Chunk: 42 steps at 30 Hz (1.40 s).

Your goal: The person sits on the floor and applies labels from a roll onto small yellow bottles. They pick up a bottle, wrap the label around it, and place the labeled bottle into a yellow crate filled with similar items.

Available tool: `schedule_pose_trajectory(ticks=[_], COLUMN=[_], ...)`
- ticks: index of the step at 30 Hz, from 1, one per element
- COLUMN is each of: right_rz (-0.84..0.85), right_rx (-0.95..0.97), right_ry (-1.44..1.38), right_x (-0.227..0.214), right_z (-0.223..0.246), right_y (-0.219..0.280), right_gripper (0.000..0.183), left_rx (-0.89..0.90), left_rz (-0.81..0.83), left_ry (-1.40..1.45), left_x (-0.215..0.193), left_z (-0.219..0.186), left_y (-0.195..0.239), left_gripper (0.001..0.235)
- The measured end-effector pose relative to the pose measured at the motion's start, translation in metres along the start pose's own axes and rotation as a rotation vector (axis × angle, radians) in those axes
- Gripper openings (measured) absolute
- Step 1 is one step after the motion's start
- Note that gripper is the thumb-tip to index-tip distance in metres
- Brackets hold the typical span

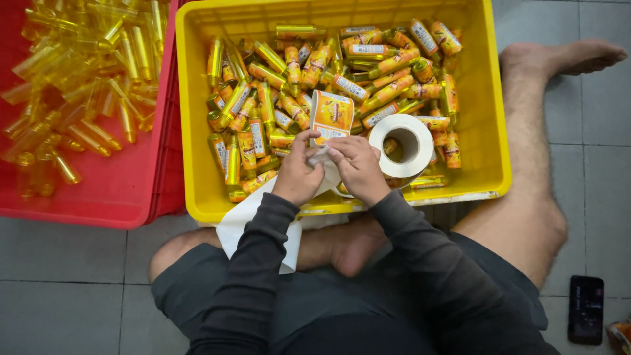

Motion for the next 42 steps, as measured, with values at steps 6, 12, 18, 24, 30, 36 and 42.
schedule_pose_trajectory(ticks=[6, 12, 18, 24, 30, 36, 42], right_rz=[0.014, -0.636, -0.66, -0.319, -0.059, 0.58, 0.58], right_rx=[0.367, 0.641, 0.063, -0.565, -0.535, -0.533, -0.444], right_ry=[-0.351, -1.027, -0.622, -0.332, -0.183, -0.093, -0.058], right_x=[0.005, -0.065, -0.086, -0.029, -0.01, 0.11, 0.251], right_z=[-0.044, -0.055, 0.012, 0.063, 0.174, 0.259, 0.297], right_y=[-0.007, 0.008, 0.027, 0.065, 0.072, 0.03, -0.035], right_gripper=[0.02, 0.018, 0.042, 0.038, 0.071, 0.013, 0.017], left_rx=[-0.056, -0.322, 0.318, 0.665, 0.462, 0.265, 0.306], left_rz=[-0.058, -0.115, -0.541, -0.418, -0.671, -0.734, -0.932], left_ry=[0.053, -0.245, -0.556, 0.169, 0.272, 0.192, -0.03], left_x=[0.001, -0.012, -0.029, 0.001, -0.101, -0.189, -0.299], left_z=[0.014, 0.037, -0.018, -0.091, -0.066, -0.035, 0.021], left_y=[-0.004, 0.001, 0.004, 0.044, 0.105, 0.157, 0.169], left_gripper=[0.063, 0.068, 0.063, 0.081, 0.068, 0.071, 0.069])
Point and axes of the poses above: each hand's wrist, its own y-axis away from the middle knuckle, its own x-axis out of the palm, z = x × y, the point moved 8 cm from there along -y, towards the middle knuckle, and after that the axes turned 15 degrees about x, right-handed, at the moved point
